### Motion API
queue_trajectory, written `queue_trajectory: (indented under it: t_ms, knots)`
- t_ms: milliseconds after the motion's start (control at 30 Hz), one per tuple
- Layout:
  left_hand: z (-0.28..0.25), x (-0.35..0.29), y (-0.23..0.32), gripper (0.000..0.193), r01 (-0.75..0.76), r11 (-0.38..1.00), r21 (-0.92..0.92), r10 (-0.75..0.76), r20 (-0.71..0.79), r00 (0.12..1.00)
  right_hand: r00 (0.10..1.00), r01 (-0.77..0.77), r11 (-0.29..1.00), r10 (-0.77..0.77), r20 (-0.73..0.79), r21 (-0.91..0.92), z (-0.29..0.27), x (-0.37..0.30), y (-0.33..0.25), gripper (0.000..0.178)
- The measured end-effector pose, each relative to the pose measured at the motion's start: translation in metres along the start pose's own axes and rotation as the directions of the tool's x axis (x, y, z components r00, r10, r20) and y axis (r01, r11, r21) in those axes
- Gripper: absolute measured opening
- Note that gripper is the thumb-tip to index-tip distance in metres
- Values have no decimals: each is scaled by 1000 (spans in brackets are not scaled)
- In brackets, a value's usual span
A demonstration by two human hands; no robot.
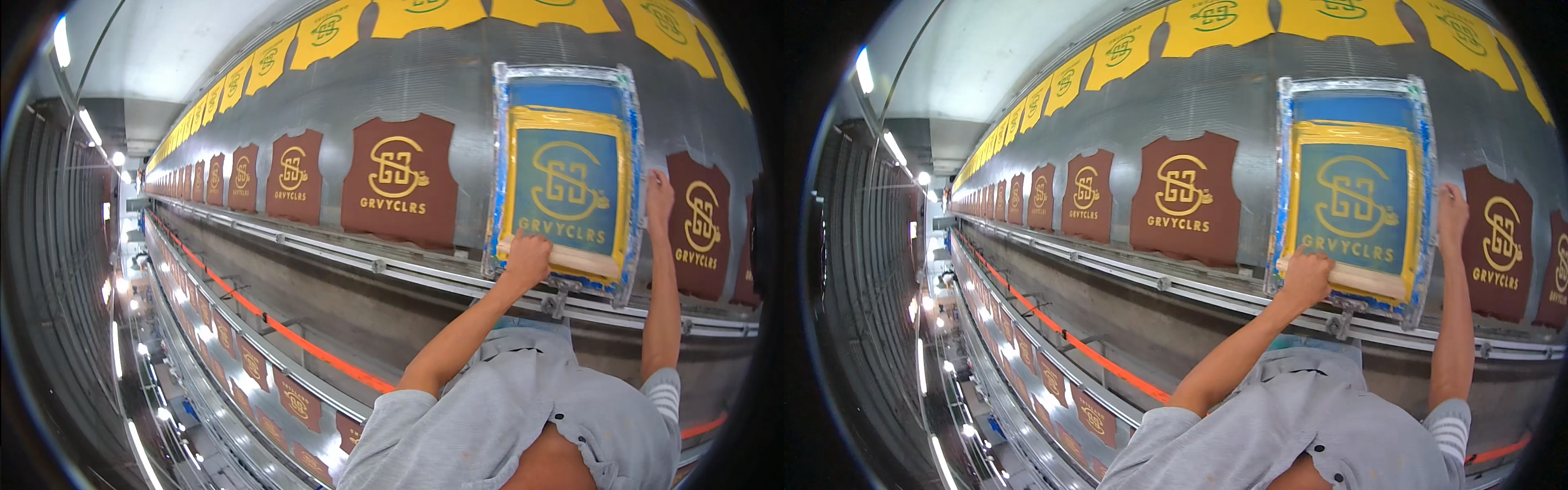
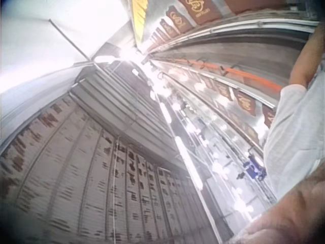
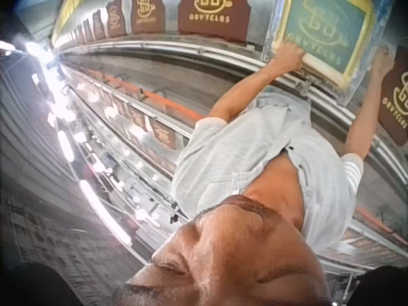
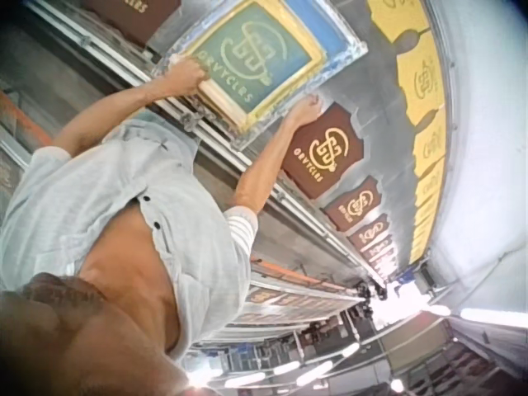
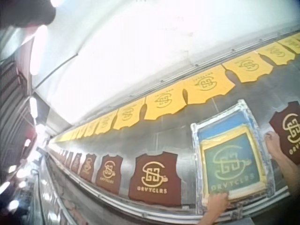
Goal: The person uses a squeegee to press yellow ink through a screen-printing stencil onto a maroon t-shirt on a conveyor. After completing the print, the person lifts the screen and walks down the line to the next station.
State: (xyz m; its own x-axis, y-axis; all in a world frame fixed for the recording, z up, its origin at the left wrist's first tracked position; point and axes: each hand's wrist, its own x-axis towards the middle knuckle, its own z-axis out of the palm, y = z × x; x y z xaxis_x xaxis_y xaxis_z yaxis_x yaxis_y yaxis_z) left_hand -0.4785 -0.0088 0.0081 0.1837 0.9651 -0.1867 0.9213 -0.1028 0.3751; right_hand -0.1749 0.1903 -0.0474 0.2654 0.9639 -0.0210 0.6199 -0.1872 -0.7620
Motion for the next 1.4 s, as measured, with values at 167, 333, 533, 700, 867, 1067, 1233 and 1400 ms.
queue_trajectory:
  t_ms: [167,333,533,700,867,1067,1233,1400]
  knots:
    - [-26,-37,-61,20,-12,996,-91,0,-133,991,998,-61,987,65,-25,149,34,-38,-70,30]
    - [-71,-77,-208,21,24,1000,18,-23,-70,997,999,36,955,-27,-33,296,180,-111,-136,25]
    - [-116,-128,-337,27,7,1000,-4,-7,-13,1000,987,-158,843,141,72,514,292,-176,-216,22]
    - [-121,-153,-363,35,-64,998,-19,61,-120,991,995,-90,917,95,7,388,322,-189,-227,22]
    - [-100,-168,-365,39,-78,997,-7,75,-231,970,996,-19,980,35,-78,198,329,-189,-230,25]
    - [-148,-109,-383,33,173,985,28,-172,335,926,994,-83,995,87,-64,58,331,-190,-246,27]
    - [-143,-31,-397,35,142,982,128,-191,686,702,996,-91,978,85,-40,-188,323,-189,-259,27]
    - [-179,15,-421,33,26,998,60,-61,728,682,724,318,947,-271,635,42,290,-185,-348,24]
